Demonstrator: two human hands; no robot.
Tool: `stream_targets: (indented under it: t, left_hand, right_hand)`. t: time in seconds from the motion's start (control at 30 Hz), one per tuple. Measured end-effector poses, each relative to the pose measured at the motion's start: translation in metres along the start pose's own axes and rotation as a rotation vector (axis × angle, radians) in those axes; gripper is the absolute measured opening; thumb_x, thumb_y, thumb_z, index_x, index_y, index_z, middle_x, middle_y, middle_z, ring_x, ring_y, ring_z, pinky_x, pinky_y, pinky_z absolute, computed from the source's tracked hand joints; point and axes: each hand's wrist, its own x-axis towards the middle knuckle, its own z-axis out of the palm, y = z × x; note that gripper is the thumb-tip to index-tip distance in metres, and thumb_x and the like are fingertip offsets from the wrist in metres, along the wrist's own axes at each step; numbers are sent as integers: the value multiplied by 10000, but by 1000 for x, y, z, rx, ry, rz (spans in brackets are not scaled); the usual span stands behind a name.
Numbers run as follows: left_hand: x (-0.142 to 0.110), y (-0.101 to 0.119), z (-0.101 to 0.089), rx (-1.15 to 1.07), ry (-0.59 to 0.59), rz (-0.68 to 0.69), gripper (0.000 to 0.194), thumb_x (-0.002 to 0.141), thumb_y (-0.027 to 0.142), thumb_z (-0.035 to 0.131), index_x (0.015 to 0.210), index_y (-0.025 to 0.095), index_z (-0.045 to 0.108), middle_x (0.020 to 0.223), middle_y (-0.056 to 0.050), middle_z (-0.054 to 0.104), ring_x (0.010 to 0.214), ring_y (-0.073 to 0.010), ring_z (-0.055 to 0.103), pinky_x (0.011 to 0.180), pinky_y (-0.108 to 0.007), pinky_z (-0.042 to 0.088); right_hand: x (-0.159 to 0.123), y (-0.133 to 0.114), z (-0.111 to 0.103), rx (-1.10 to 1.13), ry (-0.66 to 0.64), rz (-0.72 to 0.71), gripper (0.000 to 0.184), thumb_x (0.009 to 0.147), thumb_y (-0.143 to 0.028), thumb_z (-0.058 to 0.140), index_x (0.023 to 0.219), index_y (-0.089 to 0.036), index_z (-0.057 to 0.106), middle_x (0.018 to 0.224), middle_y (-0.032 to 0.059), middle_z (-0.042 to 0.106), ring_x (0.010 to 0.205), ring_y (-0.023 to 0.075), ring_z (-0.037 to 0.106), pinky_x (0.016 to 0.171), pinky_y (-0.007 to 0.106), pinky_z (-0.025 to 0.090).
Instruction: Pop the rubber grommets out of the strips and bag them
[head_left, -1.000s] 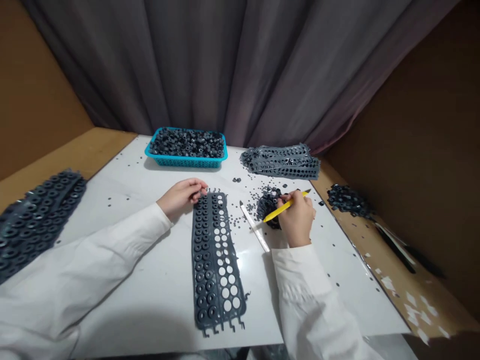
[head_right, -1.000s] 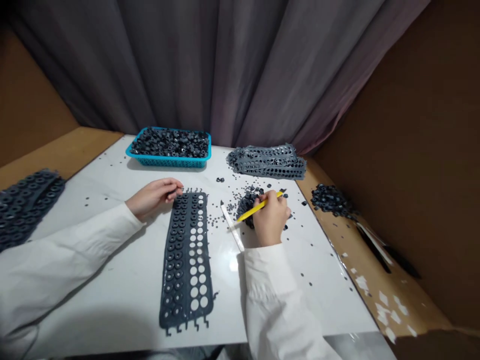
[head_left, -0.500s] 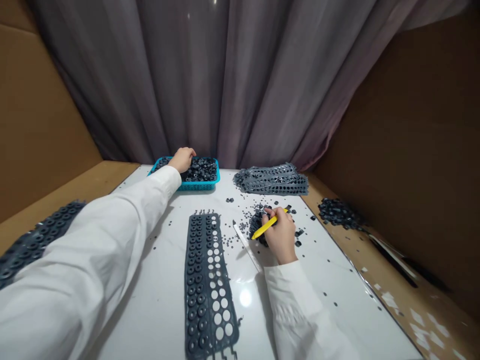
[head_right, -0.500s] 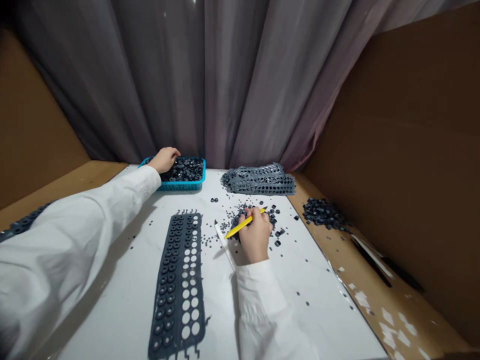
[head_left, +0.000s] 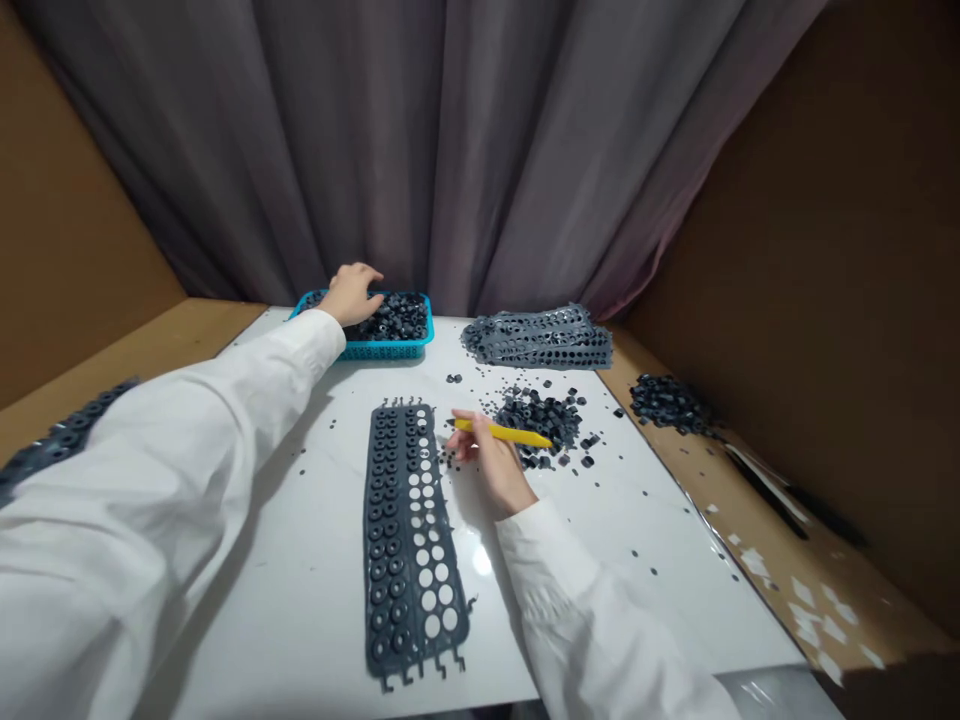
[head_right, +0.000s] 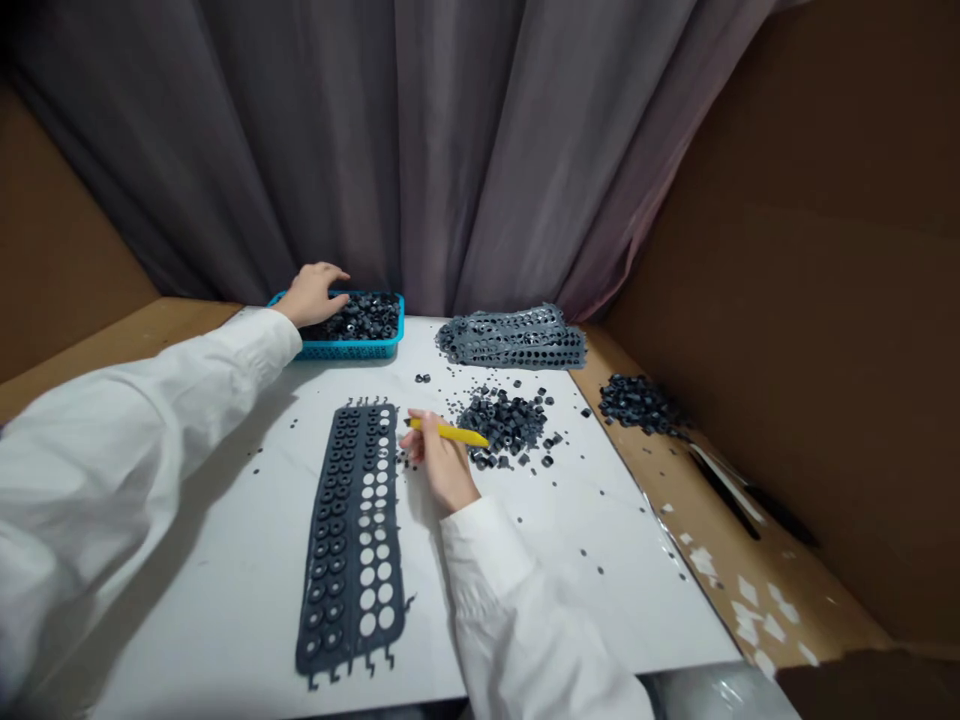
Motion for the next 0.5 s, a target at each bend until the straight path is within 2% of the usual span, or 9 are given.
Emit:
stream_targets:
  t: [0.07,0.1,0.17,0.23,0.3,0.37,0.5]
  left_hand:
    - [-26,20,-5,-14,37,95,336,795,309,490,1064,138,597,1141,-127,556,1123,-293,462,990,-429,343]
    - [-44,30,-7,-43,-23,199,280,800,310,492,991,146,613,1034,-109,589,1032,-266,506,948,-405,370]
    - [-84,52,-10,-134,-240,415,192,796,301,513,872,163,623,863,-66,605,879,-216,539,843,-340,411]
    - [-124,68,-9,-215,-435,528,161,796,300,539,839,168,620,822,-50,601,820,-192,539,771,-304,418]
    - [-157,79,-6,-299,-565,527,136,797,274,553,862,174,618,829,-41,606,818,-180,543,759,-288,418]
    - [-176,83,-2,-352,-604,492,144,793,249,562,905,175,615,842,-41,607,837,-183,543,762,-290,420]
    - [-184,83,5,-381,-585,416,173,781,212,565,938,162,617,862,-51,607,844,-187,542,759,-297,427]
  right_hand:
    - [0,9,7,9,-19,48,376,837,-481,468,857,-136,616,604,24,615,484,112,522,482,238,434]
    - [0,12,10,4,-18,64,344,829,-453,484,794,-135,611,566,15,597,456,105,510,459,230,428]
    - [0,17,14,-26,-19,76,307,832,-402,474,721,-142,592,503,-2,566,407,96,483,419,215,406]
    - [-1,20,18,-83,-41,66,286,838,-359,454,686,-152,580,476,-11,554,383,93,470,399,206,392]
    - [-2,22,21,-140,-67,53,270,841,-334,443,681,-162,575,474,-15,554,382,97,481,395,203,396]
    - [-3,23,23,-177,-82,40,258,844,-326,436,690,-170,574,483,-17,561,391,103,497,401,205,411]
    - [-4,25,24,-227,-86,19,255,854,-319,422,698,-179,567,503,-18,567,407,112,515,418,213,431]
